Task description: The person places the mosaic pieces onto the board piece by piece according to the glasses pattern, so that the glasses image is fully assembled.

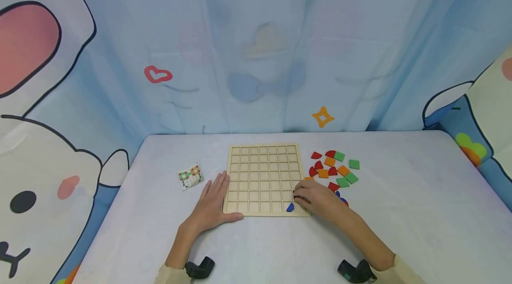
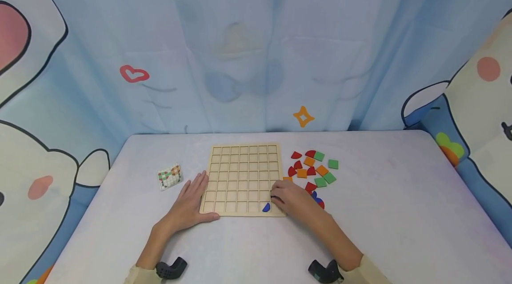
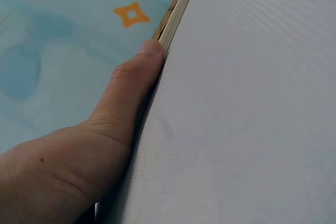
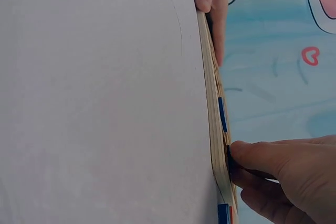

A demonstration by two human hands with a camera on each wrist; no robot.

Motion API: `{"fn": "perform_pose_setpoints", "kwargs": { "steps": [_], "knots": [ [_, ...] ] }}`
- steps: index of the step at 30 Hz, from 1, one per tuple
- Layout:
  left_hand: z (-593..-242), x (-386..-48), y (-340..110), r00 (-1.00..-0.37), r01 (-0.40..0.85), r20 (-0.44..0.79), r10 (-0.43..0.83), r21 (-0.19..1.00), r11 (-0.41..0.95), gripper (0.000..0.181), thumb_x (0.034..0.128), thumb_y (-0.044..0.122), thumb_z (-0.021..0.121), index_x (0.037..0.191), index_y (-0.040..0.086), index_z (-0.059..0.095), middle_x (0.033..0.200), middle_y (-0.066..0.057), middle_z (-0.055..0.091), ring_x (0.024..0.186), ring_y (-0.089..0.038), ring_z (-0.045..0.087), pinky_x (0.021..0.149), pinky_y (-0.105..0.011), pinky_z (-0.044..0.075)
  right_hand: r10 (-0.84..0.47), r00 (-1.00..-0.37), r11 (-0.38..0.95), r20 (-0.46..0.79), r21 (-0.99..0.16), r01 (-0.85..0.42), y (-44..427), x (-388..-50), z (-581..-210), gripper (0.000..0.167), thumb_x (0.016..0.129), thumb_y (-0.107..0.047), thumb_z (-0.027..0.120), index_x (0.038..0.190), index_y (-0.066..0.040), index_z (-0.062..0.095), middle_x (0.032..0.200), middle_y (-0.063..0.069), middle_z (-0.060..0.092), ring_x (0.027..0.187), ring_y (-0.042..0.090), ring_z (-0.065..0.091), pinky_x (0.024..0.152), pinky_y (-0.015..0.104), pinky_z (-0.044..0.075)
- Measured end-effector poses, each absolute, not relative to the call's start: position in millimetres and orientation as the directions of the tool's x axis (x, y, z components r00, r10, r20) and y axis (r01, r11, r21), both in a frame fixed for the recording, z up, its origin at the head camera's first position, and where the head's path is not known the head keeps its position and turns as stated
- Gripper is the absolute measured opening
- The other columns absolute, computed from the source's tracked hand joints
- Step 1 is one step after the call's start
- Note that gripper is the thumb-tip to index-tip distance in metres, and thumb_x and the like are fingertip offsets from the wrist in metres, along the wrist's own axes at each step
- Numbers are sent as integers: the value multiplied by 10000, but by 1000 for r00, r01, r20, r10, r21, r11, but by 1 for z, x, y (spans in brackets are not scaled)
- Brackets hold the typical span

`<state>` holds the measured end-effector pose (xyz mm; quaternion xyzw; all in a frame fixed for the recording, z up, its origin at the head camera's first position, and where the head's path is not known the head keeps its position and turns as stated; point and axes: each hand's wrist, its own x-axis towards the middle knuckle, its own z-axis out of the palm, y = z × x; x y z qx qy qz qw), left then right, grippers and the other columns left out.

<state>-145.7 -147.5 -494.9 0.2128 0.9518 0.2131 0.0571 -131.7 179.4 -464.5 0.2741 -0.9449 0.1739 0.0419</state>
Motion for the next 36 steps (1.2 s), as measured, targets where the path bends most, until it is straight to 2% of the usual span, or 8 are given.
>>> {"fn": "perform_pose_setpoints", "kwargs": {
  "steps": [12,18,23,29,32,36],
  "knots": [
    [-496,-146,-149,-903,385,-7,430,431,816,1177,753,666,686,1553,19,115,1645,-120,103,1532,-275,92,1233,-513,95,-526,-829,775,191,-293,-560,179,-130,-463,192,829,-161,763,1012,-103,759,1013,-6,657,974,148,597,830,287,579],
    [-498,-146,-148,-900,393,-4,436,424,816,1174,756,669,681,1551,12,120,1644,-125,106,1532,-278,92,1231,-516,102,-514,-841,796,171,-269,-542,182,-129,-457,290,828,-211,769,1104,-128,729,1053,-16,653,961,120,603,813,273,579],
    [-498,-146,-147,-901,393,-2,435,424,816,1171,758,670,678,1553,18,119,1645,-120,105,1532,-274,91,1233,-511,97,-477,-875,830,84,-285,-480,198,-131,-440,367,828,-237,769,1174,-135,702,1097,12,654,955,142,614,810,312,586],
    [-498,-146,-148,-900,395,0,437,427,813,1170,759,672,675,1553,18,117,1645,-121,104,1532,-276,88,1233,-514,92,-427,-901,868,-73,-311,-386,233,-142,-428,333,832,-155,756,1160,-130,705,1187,97,634,1092,279,599,867,422,577],
    [-497,-146,-148,-900,394,1,436,428,813,1169,759,665,680,1554,21,114,1645,-117,105,1532,-273,87,1235,-511,89,-418,-900,875,-121,-322,-363,244,-146,-429,296,831,-118,749,1124,-142,716,1138,72,645,1075,267,607,863,412,579],
    [-497,-146,-148,-899,395,-1,437,427,814,1169,759,660,684,1554,21,113,1645,-116,106,1532,-272,90,1235,-511,91,-420,-895,866,-152,-362,-345,245,-147,-433,286,839,-182,749,1121,-152,716,1119,47,653,1054,242,610,871,411,576]
  ]
}}
